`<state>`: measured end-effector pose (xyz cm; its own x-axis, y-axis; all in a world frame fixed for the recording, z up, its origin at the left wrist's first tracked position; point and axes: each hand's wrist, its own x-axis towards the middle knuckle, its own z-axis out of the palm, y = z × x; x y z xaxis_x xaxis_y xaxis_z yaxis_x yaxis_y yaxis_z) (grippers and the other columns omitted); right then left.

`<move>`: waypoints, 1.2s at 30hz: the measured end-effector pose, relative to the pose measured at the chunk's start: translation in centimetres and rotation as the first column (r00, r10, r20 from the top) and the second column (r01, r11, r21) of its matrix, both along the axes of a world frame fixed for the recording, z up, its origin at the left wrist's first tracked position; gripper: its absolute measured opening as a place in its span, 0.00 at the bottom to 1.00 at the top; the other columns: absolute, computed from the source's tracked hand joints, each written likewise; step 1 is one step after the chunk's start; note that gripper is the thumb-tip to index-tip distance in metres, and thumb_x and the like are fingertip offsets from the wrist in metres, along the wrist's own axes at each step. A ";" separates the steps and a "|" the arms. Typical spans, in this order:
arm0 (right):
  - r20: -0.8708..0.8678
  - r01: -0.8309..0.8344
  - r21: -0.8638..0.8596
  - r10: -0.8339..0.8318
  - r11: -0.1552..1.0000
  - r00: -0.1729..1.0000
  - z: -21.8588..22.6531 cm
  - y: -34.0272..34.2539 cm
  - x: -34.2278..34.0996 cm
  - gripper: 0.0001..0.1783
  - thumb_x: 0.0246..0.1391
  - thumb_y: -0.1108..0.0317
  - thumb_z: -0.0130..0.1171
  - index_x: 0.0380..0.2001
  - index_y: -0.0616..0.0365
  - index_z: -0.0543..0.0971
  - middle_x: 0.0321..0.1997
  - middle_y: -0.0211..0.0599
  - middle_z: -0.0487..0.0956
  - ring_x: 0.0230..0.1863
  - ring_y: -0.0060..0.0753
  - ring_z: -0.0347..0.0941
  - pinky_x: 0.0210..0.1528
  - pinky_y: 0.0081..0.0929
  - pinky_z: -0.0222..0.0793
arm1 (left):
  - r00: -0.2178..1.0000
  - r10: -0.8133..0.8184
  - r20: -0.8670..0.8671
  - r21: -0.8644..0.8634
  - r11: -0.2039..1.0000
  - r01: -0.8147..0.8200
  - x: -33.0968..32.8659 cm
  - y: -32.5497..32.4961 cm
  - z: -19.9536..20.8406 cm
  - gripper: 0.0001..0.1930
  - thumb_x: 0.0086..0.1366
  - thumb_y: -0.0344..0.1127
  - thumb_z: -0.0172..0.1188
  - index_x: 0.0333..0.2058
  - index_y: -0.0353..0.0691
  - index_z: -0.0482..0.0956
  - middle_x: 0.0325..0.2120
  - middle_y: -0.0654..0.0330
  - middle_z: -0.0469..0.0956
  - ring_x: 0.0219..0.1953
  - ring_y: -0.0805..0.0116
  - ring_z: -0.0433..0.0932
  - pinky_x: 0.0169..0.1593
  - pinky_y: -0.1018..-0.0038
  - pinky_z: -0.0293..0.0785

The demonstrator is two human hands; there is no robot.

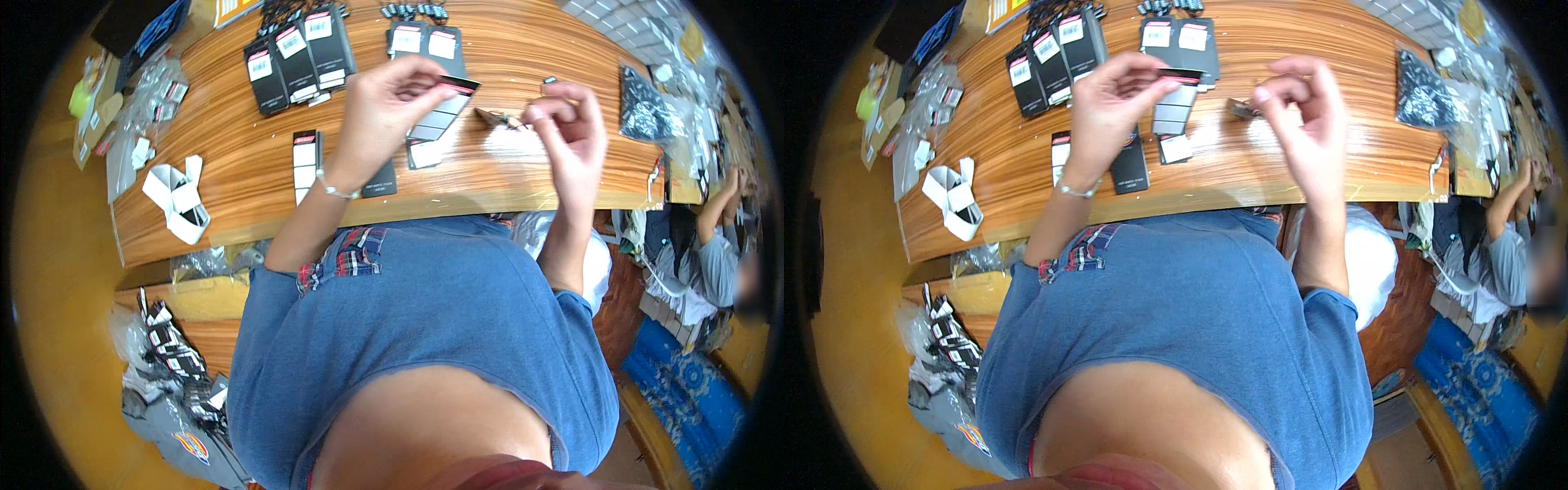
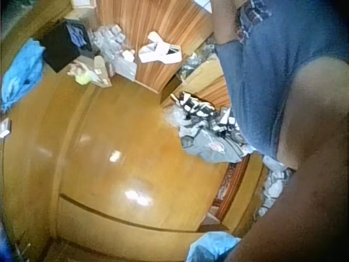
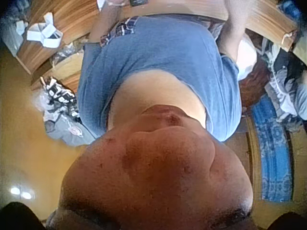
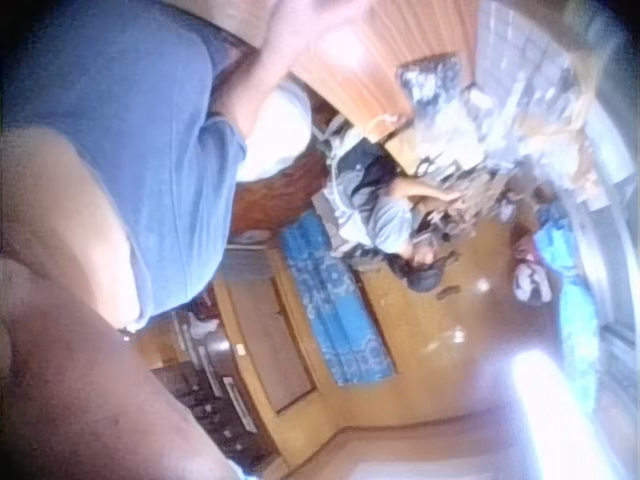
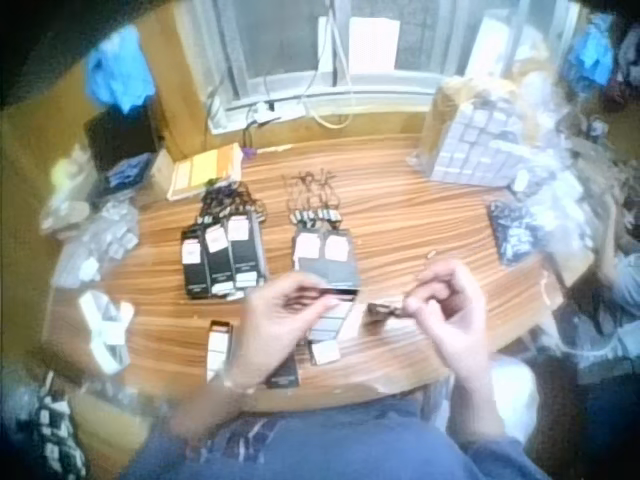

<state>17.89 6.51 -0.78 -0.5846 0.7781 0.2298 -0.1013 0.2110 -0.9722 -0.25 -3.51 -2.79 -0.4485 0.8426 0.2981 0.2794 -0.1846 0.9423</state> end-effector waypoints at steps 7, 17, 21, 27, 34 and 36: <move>0.124 0.109 0.252 -0.144 0.962 0.982 -0.7 -0.1 0.4 0.15 0.45 0.77 0.57 0.38 0.61 0.67 0.21 0.30 0.75 0.24 0.16 0.67 0.30 0.16 0.61 | 0.986 -0.158 0.045 0.042 0.987 0.156 3.9 3.0 0.4 0.08 0.52 0.29 0.62 0.31 0.31 0.79 0.25 0.56 0.80 0.28 0.74 0.79 0.32 0.81 0.76; 0.228 0.085 0.446 -0.205 0.891 0.952 -0.1 0.2 0.5 0.14 0.45 0.81 0.55 0.36 0.61 0.67 0.21 0.35 0.74 0.23 0.24 0.70 0.27 0.21 0.64 | 0.971 -0.232 -0.049 -0.033 0.972 0.231 3.9 3.2 0.7 0.06 0.53 0.24 0.61 0.32 0.31 0.78 0.27 0.57 0.80 0.31 0.73 0.79 0.37 0.81 0.77; 0.260 0.036 0.596 -0.236 0.802 0.936 -0.1 0.5 0.3 0.14 0.44 0.82 0.55 0.35 0.61 0.67 0.23 0.37 0.75 0.23 0.27 0.71 0.27 0.22 0.66 | 0.936 -0.253 -0.246 -0.038 0.967 0.252 3.6 3.4 0.9 0.07 0.53 0.26 0.61 0.32 0.32 0.79 0.26 0.58 0.80 0.28 0.74 0.79 0.33 0.81 0.76; 0.186 0.067 0.270 -0.120 0.961 0.975 -0.8 1.2 0.5 0.12 0.47 0.81 0.54 0.37 0.63 0.68 0.28 0.37 0.76 0.30 0.22 0.74 0.33 0.19 0.67 | 0.830 -0.215 -0.515 0.032 0.963 0.269 3.1 3.8 1.2 0.07 0.51 0.30 0.61 0.31 0.37 0.80 0.26 0.59 0.79 0.27 0.68 0.78 0.30 0.78 0.74; -0.103 -0.105 -0.356 0.072 0.928 0.992 -1.6 2.1 0.4 0.15 0.52 0.75 0.53 0.45 0.67 0.70 0.34 0.38 0.78 0.35 0.22 0.73 0.41 0.17 0.70 | 0.615 0.066 -0.786 0.273 0.929 0.250 2.2 4.8 0.4 0.09 0.44 0.31 0.59 0.28 0.43 0.79 0.30 0.65 0.77 0.35 0.67 0.75 0.38 0.72 0.71; -0.158 -0.111 -0.394 0.052 0.912 0.986 -2.3 2.3 0.4 0.10 0.53 0.72 0.52 0.39 0.65 0.72 0.33 0.38 0.77 0.35 0.23 0.74 0.40 0.18 0.70 | 0.575 0.102 -0.812 0.316 0.905 0.286 2.3 5.1 0.5 0.09 0.44 0.31 0.58 0.28 0.43 0.79 0.30 0.66 0.77 0.35 0.67 0.75 0.39 0.72 0.70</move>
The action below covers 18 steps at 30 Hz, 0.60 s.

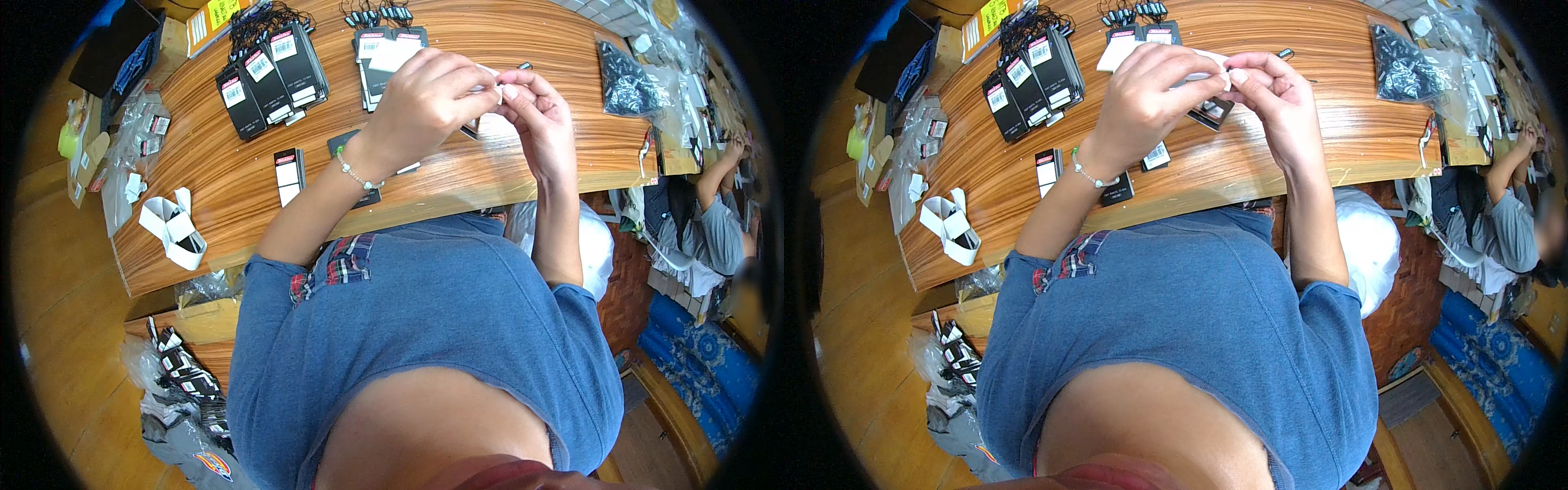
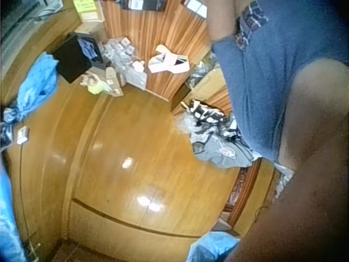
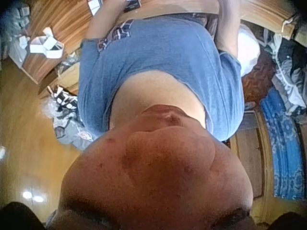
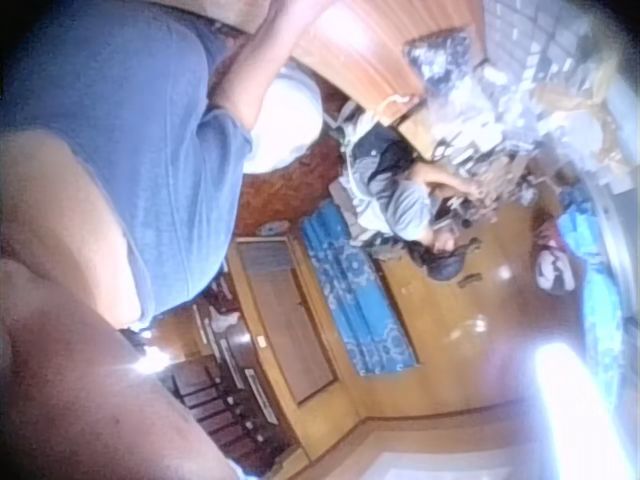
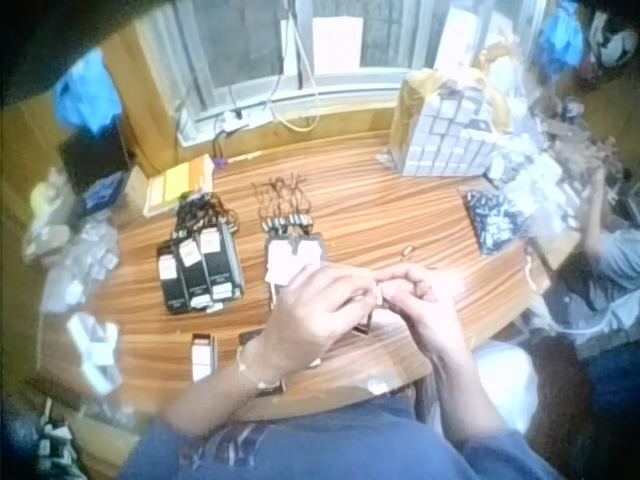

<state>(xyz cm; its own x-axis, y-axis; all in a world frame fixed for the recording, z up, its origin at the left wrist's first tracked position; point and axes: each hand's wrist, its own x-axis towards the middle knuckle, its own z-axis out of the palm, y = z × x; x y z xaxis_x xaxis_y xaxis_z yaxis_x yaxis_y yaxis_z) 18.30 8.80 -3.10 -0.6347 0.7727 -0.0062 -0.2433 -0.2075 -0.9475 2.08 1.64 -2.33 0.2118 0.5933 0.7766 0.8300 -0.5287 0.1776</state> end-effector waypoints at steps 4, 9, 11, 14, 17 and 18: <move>-0.108 0.138 -0.106 -0.149 0.985 0.983 -1.2 0.3 -0.2 0.05 0.54 0.70 0.52 0.33 0.59 0.73 0.33 0.33 0.75 0.34 0.21 0.70 0.39 0.21 0.66 | 0.996 -0.054 -0.073 0.047 0.997 0.057 -0.1 0.4 0.5 0.08 0.46 0.33 0.57 0.28 0.44 0.79 0.30 0.66 0.77 0.36 0.69 0.76 0.39 0.72 0.70; -0.459 0.191 -0.154 -0.241 0.970 0.855 -0.6 2.8 0.6 0.04 0.58 0.69 0.46 0.31 0.57 0.68 0.32 0.36 0.72 0.33 0.26 0.66 0.38 0.23 0.64 | 0.999 -0.042 0.021 0.052 0.998 0.041 -0.8 0.0 -0.2 0.07 0.47 0.29 0.58 0.28 0.43 0.79 0.29 0.64 0.79 0.32 0.69 0.78 0.34 0.74 0.72; -0.530 0.115 -0.103 -0.153 0.988 0.834 -0.2 3.4 0.6 0.04 0.59 0.68 0.44 0.33 0.56 0.67 0.32 0.37 0.71 0.32 0.28 0.65 0.39 0.26 0.64 | 0.993 -0.041 0.111 0.055 0.998 0.035 -1.2 0.1 -0.8 0.06 0.49 0.28 0.57 0.29 0.42 0.77 0.27 0.63 0.78 0.30 0.68 0.78 0.32 0.74 0.74; -0.631 -0.059 -0.078 -0.004 0.995 0.776 0.1 3.4 0.0 0.05 0.59 0.67 0.43 0.34 0.55 0.67 0.31 0.36 0.69 0.31 0.28 0.63 0.39 0.27 0.62 | 0.970 -0.017 0.243 -0.068 0.997 0.035 -0.9 -0.5 -0.8 0.08 0.49 0.27 0.59 0.30 0.41 0.77 0.27 0.62 0.78 0.30 0.67 0.78 0.33 0.74 0.74; -0.709 -0.229 -0.124 0.075 0.966 0.701 0.2 3.0 -0.7 0.06 0.60 0.67 0.43 0.37 0.55 0.67 0.32 0.36 0.69 0.31 0.28 0.63 0.40 0.27 0.63 | 0.947 -0.042 0.320 -0.147 0.985 0.094 -0.9 -0.3 -0.9 0.08 0.49 0.27 0.59 0.31 0.39 0.77 0.28 0.60 0.77 0.31 0.66 0.77 0.34 0.74 0.74; -0.730 -0.277 -0.149 0.083 0.949 0.678 0.3 2.7 -1.0 0.06 0.60 0.67 0.43 0.37 0.55 0.67 0.33 0.36 0.69 0.31 0.28 0.63 0.40 0.27 0.63 | 0.944 -0.026 0.329 -0.159 0.984 0.082 -0.9 -0.3 -1.0 0.08 0.49 0.27 0.59 0.31 0.39 0.77 0.28 0.60 0.77 0.32 0.66 0.77 0.34 0.74 0.74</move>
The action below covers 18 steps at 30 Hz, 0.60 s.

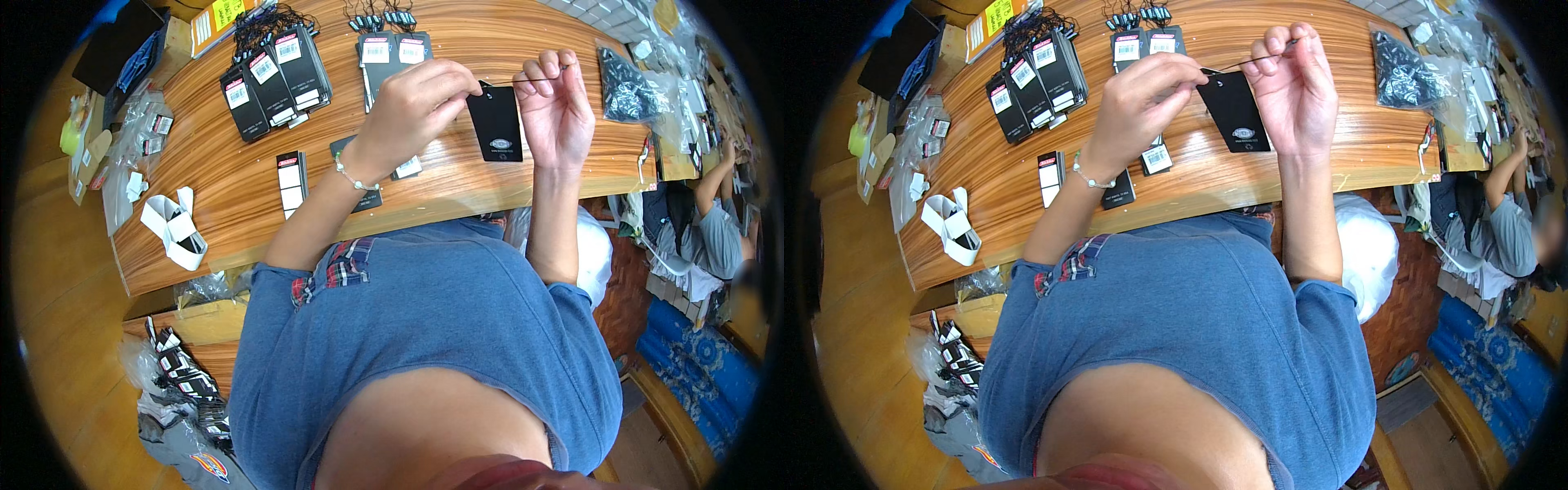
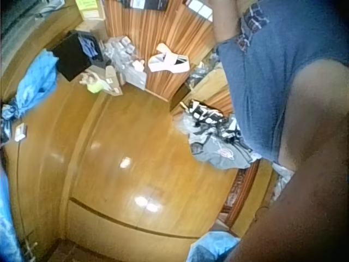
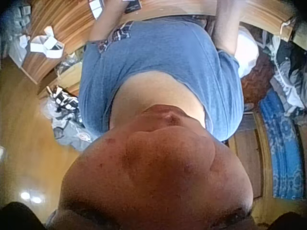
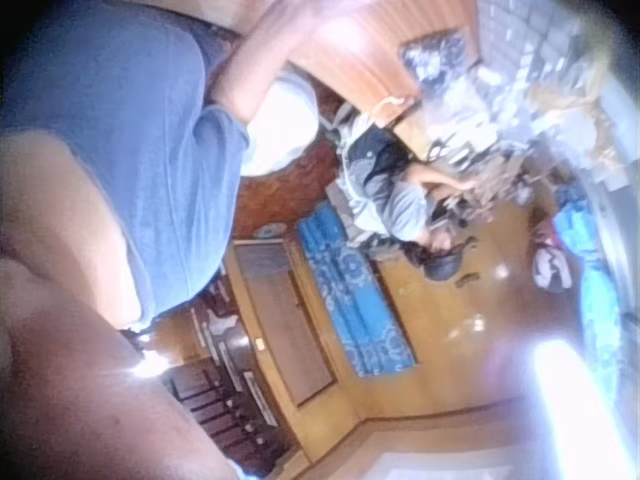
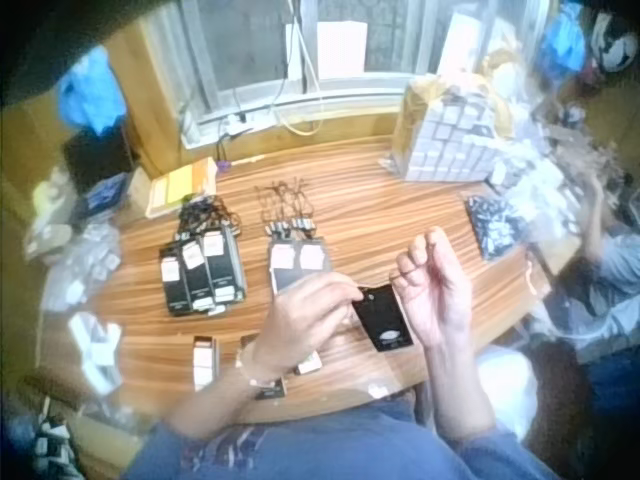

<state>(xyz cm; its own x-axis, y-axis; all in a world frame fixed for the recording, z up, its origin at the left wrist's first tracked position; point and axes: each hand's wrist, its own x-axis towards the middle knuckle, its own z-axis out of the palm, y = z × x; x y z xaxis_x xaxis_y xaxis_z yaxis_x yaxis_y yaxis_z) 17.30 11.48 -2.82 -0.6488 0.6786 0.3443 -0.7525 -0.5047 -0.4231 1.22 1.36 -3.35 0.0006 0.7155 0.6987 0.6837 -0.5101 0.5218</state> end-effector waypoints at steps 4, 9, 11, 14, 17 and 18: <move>-0.016 -0.091 -0.090 0.089 0.992 0.996 0.1 -0.9 -0.7 0.08 0.60 0.67 0.42 0.39 0.55 0.67 0.38 0.40 0.71 0.38 0.33 0.69 0.46 0.32 0.67 | 0.999 0.012 0.034 -0.048 0.999 -0.010 0.1 0.1 -0.3 0.08 0.51 0.30 0.61 0.30 0.37 0.76 0.29 0.59 0.77 0.33 0.65 0.76 0.36 0.74 0.73; 0.089 -0.026 -0.162 0.041 0.986 0.995 1.0 -2.0 -1.4 0.08 0.60 0.68 0.41 0.39 0.59 0.67 0.44 0.45 0.71 0.49 0.41 0.69 0.55 0.40 0.65 | 0.960 -0.023 0.278 -0.206 0.975 0.082 1.2 -0.2 0.9 0.17 0.49 0.40 0.65 0.33 0.34 0.75 0.30 0.55 0.77 0.35 0.63 0.76 0.41 0.71 0.71; 0.152 0.016 -0.141 0.006 0.990 0.988 1.4 -2.1 -1.4 0.08 0.60 0.69 0.41 0.38 0.59 0.67 0.44 0.46 0.71 0.50 0.42 0.69 0.56 0.41 0.64 | 0.912 -0.063 0.406 -0.270 0.945 0.185 1.1 0.1 -0.2 0.15 0.51 0.38 0.64 0.33 0.33 0.75 0.30 0.55 0.77 0.35 0.65 0.76 0.41 0.72 0.71; 0.031 -0.043 -0.125 0.047 0.991 0.998 0.9 -0.9 -0.4 0.08 0.60 0.69 0.42 0.38 0.59 0.68 0.44 0.47 0.72 0.49 0.41 0.69 0.54 0.40 0.66 | 0.791 -0.078 0.607 -0.289 0.906 0.311 0.9 -0.1 -0.9 0.10 0.55 0.30 0.59 0.35 0.34 0.72 0.30 0.56 0.77 0.35 0.71 0.76 0.42 0.74 0.72; 0.021 -0.026 -0.124 0.028 0.992 0.999 1.2 -0.4 0.5 0.08 0.60 0.68 0.42 0.38 0.59 0.68 0.43 0.46 0.72 0.47 0.39 0.71 0.52 0.37 0.69 | 0.643 -0.048 0.764 -0.211 0.923 0.321 1.4 -0.3 -0.6 0.08 0.58 0.26 0.55 0.36 0.34 0.68 0.28 0.58 0.76 0.33 0.73 0.75 0.40 0.77 0.71; 0.013 -0.018 -0.112 0.019 0.994 1.000 1.4 -0.3 0.7 0.08 0.60 0.68 0.42 0.38 0.59 0.69 0.43 0.46 0.72 0.47 0.38 0.71 0.52 0.37 0.69 | 0.646 -0.080 0.759 -0.196 0.919 0.344 1.3 -0.2 -0.6 0.07 0.58 0.26 0.55 0.35 0.34 0.68 0.28 0.59 0.75 0.32 0.74 0.74 0.39 0.78 0.71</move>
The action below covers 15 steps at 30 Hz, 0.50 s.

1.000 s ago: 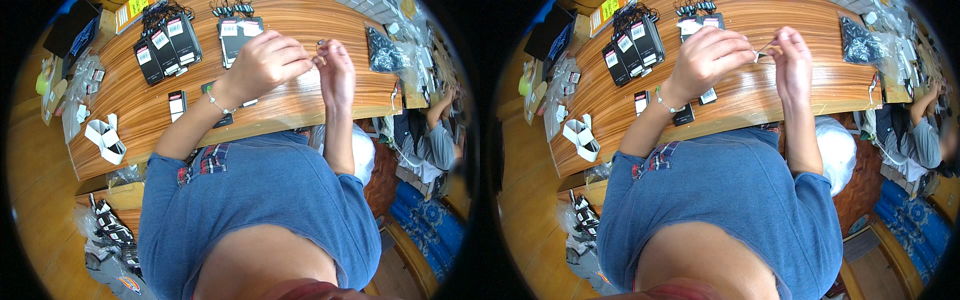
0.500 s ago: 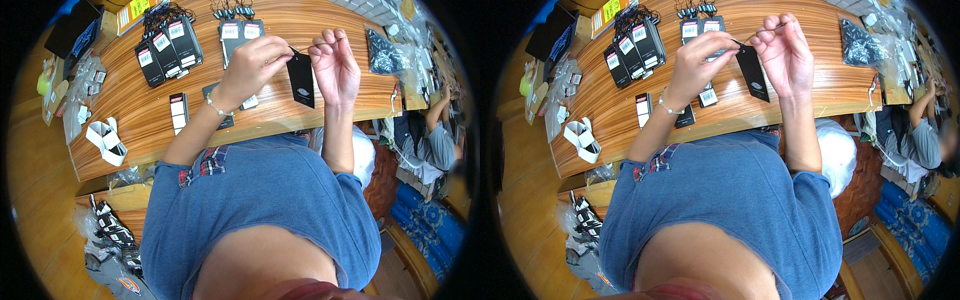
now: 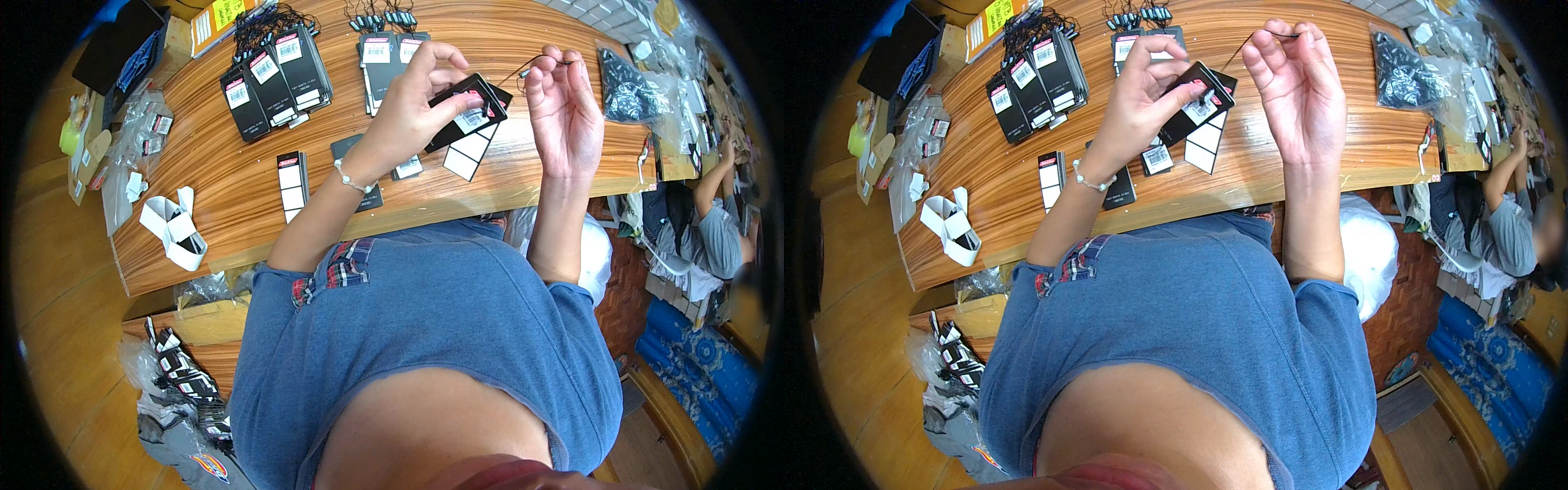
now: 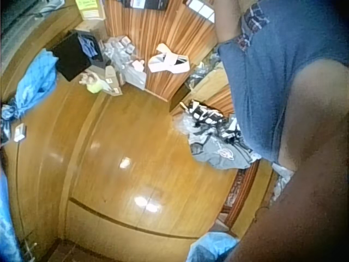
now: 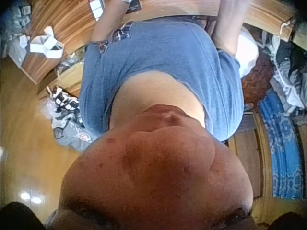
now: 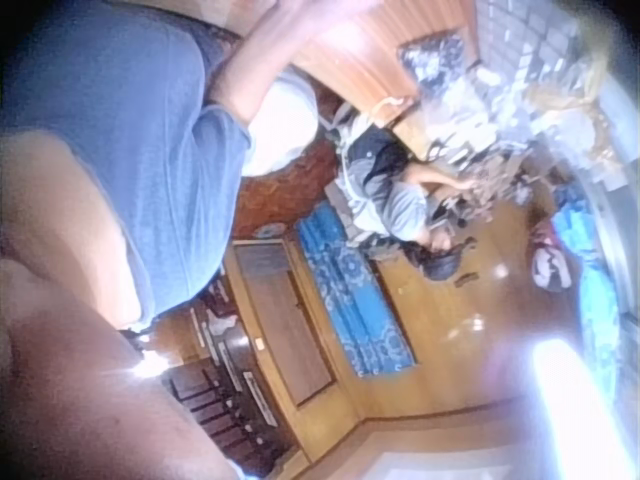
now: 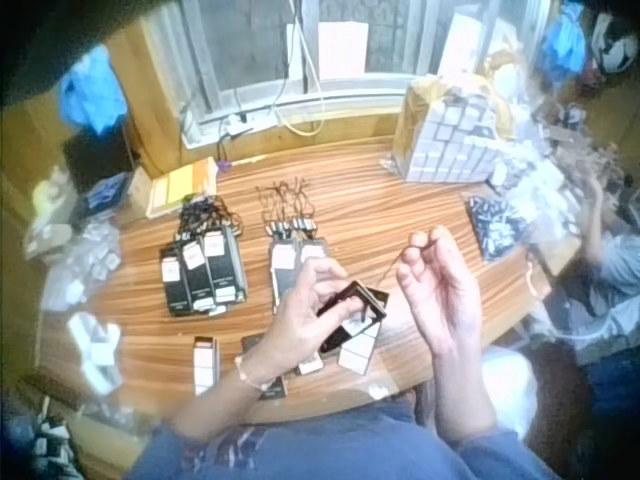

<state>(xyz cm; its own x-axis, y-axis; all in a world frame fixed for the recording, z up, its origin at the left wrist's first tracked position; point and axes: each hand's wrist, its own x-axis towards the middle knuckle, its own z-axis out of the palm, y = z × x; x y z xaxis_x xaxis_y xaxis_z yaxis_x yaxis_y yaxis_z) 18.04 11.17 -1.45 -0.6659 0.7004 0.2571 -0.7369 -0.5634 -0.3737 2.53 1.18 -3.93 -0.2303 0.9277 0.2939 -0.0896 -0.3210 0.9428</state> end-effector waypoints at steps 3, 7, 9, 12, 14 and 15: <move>0.000 0.032 0.003 -0.032 0.999 1.000 0.2 0.2 0.2 0.08 0.60 0.69 0.41 0.38 0.59 0.69 0.42 0.46 0.72 0.46 0.38 0.71 0.52 0.36 0.68 | 0.997 -0.013 -0.072 0.030 0.999 0.015 -0.4 -0.1 -0.2 0.06 0.59 0.29 0.56 0.32 0.35 0.69 0.25 0.66 0.71 0.30 0.82 0.69 0.35 0.83 0.67; 0.002 0.038 0.032 -0.038 0.999 0.999 0.3 0.2 0.4 0.08 0.60 0.69 0.41 0.38 0.59 0.69 0.42 0.46 0.73 0.45 0.38 0.71 0.52 0.37 0.68 | 0.987 0.003 -0.163 0.047 0.999 0.004 -0.7 -0.6 0.3 0.07 0.60 0.33 0.56 0.31 0.36 0.69 0.25 0.67 0.71 0.30 0.83 0.69 0.34 0.84 0.66; 0.001 0.031 0.032 -0.031 0.999 1.000 0.5 0.0 0.4 0.08 0.60 0.69 0.41 0.38 0.59 0.69 0.41 0.46 0.73 0.45 0.38 0.71 0.53 0.37 0.68 | 0.996 -0.017 -0.088 -0.001 1.000 0.018 -0.4 -0.6 0.4 0.09 0.60 0.36 0.56 0.32 0.36 0.70 0.25 0.67 0.72 0.30 0.81 0.69 0.33 0.85 0.66; 0.025 0.074 0.069 -0.076 0.995 0.997 0.8 -0.4 0.3 0.08 0.60 0.69 0.42 0.38 0.59 0.69 0.40 0.45 0.73 0.42 0.35 0.72 0.48 0.33 0.70 | 0.996 -0.010 -0.087 -0.099 0.995 0.002 -0.8 -0.8 0.9 0.09 0.58 0.37 0.58 0.32 0.37 0.72 0.28 0.64 0.73 0.32 0.77 0.70 0.38 0.80 0.67; 0.048 0.096 0.228 -0.110 0.969 0.993 0.5 -0.1 0.1 0.07 0.59 0.70 0.44 0.38 0.60 0.70 0.37 0.43 0.74 0.37 0.30 0.72 0.43 0.27 0.69 | 0.988 0.061 -0.139 0.012 0.998 -0.059 -0.9 -0.2 0.3 0.08 0.57 0.36 0.59 0.31 0.38 0.75 0.31 0.63 0.73 0.36 0.74 0.70 0.42 0.77 0.66; 0.058 0.103 0.306 -0.126 0.946 0.990 0.5 -0.1 0.0 0.07 0.58 0.71 0.46 0.38 0.61 0.70 0.36 0.41 0.74 0.35 0.28 0.72 0.40 0.24 0.69 | 0.982 0.099 -0.162 0.069 0.994 -0.089 -1.0 0.0 0.2 0.08 0.56 0.35 0.60 0.31 0.38 0.76 0.33 0.62 0.73 0.37 0.73 0.70 0.43 0.75 0.65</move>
<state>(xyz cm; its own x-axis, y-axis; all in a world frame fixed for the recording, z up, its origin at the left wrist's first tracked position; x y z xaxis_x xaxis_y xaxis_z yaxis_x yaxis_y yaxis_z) 18.03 11.07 -0.91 -0.6113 0.6703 0.4207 -0.7529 -0.3289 -0.5701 1.50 1.13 -3.78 -0.2592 0.8833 0.3907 0.0987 -0.3782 0.9205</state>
